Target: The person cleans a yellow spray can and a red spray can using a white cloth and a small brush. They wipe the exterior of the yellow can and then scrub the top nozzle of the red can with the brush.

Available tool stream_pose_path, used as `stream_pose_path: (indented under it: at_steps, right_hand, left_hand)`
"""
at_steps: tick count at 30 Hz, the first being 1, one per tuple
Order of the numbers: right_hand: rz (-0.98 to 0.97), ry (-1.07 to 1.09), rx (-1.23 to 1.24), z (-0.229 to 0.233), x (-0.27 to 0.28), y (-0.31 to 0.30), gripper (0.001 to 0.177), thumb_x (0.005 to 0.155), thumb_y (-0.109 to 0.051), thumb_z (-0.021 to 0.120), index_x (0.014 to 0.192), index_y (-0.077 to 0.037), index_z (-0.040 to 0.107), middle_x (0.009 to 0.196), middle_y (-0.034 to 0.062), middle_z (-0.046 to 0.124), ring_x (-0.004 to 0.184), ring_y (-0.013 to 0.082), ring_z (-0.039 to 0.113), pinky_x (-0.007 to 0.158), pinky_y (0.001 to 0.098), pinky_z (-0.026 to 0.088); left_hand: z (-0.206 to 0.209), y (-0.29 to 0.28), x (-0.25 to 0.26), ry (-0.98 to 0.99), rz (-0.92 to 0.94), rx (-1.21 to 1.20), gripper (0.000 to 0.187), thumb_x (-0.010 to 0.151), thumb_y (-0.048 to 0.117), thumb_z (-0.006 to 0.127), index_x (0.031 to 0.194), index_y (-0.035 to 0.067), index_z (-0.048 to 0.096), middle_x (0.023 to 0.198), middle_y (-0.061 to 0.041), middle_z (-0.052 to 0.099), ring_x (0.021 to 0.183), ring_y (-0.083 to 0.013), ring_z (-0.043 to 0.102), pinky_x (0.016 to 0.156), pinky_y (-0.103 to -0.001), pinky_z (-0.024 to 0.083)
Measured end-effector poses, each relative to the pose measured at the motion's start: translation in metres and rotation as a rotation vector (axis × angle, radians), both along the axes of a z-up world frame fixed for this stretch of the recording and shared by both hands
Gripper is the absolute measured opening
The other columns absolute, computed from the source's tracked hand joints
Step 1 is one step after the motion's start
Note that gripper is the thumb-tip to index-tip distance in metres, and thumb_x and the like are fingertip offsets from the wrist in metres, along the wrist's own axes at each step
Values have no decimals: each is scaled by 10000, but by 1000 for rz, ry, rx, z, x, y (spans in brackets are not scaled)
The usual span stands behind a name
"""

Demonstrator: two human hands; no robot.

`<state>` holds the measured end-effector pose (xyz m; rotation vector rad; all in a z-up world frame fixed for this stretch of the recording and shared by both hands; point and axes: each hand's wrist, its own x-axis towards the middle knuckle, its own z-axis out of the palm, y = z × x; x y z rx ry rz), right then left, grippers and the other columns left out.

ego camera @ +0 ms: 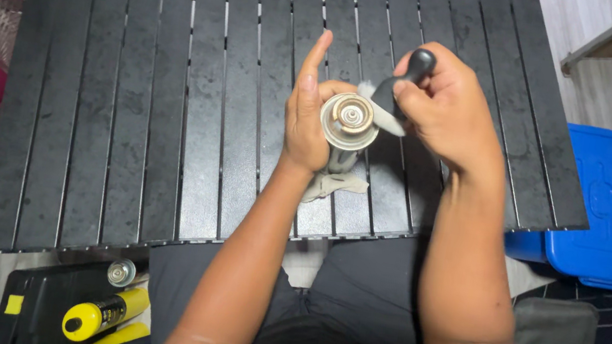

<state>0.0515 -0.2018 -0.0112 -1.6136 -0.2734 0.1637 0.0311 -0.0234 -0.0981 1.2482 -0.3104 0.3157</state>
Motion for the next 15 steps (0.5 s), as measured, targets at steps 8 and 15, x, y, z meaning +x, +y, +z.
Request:
stream_pose_path:
  at_steps: [8,15]
  right_hand:
    - [128,-62,20,-4,19,21,108,995,-78,646,1090,-59,599,833,-67,551,683,13,475,573,203,383]
    - [94,-76,48,-6,20,28,117,993,-94,675,1084,-65,609,886,-77,595,751,-4,531,610,193,423]
  left_hand:
    - [-4,1,0,12,8,-78,669,1178,430,272,1712,36,191,935,-92,654,842,-111,615,776,-253,504]
    - [-6,-1,0,33,-24,-75,647,1155,415,254,1669,29,180,990,-112,715,883,-110,669,807,-246,536]
